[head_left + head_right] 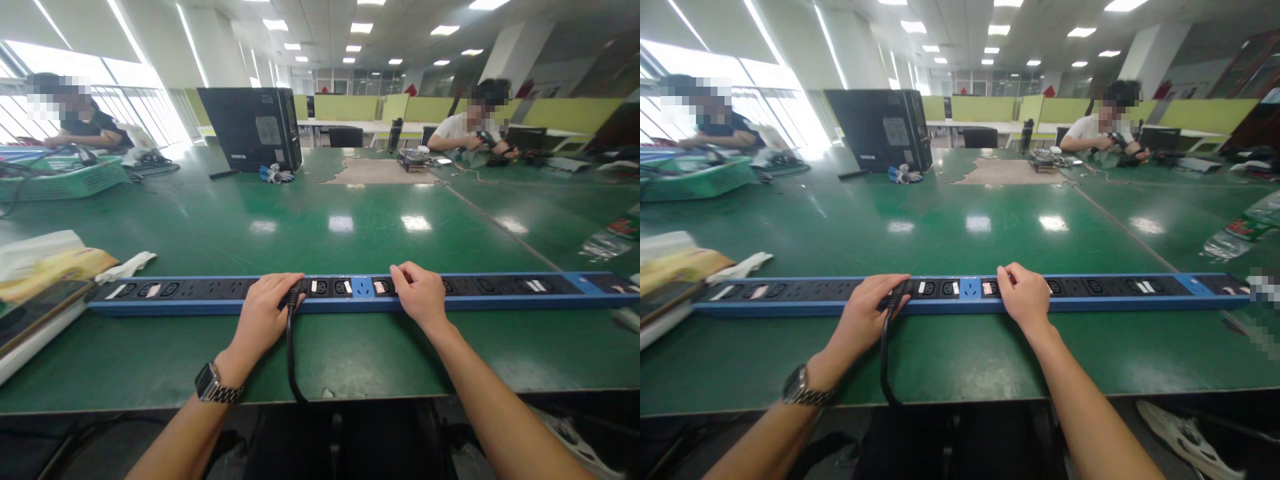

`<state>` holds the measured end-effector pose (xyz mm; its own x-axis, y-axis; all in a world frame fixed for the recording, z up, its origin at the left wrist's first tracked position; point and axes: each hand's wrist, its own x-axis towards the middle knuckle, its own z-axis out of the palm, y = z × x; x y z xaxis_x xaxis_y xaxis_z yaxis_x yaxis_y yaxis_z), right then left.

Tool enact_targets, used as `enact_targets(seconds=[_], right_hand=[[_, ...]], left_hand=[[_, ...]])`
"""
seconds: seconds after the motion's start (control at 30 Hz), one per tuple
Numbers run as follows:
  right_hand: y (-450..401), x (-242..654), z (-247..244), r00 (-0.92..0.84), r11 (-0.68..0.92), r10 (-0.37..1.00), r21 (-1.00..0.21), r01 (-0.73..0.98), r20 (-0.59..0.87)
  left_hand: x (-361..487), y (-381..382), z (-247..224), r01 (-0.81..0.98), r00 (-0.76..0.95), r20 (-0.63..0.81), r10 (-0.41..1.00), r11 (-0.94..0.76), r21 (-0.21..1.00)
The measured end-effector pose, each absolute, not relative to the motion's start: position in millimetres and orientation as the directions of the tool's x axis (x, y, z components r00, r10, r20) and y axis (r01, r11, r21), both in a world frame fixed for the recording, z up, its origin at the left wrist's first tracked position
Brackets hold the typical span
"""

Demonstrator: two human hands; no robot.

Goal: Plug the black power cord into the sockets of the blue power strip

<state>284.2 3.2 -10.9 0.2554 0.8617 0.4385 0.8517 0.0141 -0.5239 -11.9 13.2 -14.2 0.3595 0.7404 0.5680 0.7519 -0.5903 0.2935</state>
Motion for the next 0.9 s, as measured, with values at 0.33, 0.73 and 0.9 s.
enact_targets(seconds=[0.33,0.73,0.9], right_hand=[[4,284,-12,0.264,-0.006,0.864,-0.515,0.857,0.429],[3,286,-12,0.255,0.022,0.869,-0.549,0.835,0.423],[3,285,-12,0.248,0.03,0.87,-0.547,0.836,0.426]], left_hand=[[2,4,-5,0.686,0.157,0.704,0.693,-0.589,0.428],[94,14,-2,0.666,0.367,0.533,0.763,-0.615,0.422],[96,10,-5,0.681,0.368,0.527,0.766,-0.608,0.408]])
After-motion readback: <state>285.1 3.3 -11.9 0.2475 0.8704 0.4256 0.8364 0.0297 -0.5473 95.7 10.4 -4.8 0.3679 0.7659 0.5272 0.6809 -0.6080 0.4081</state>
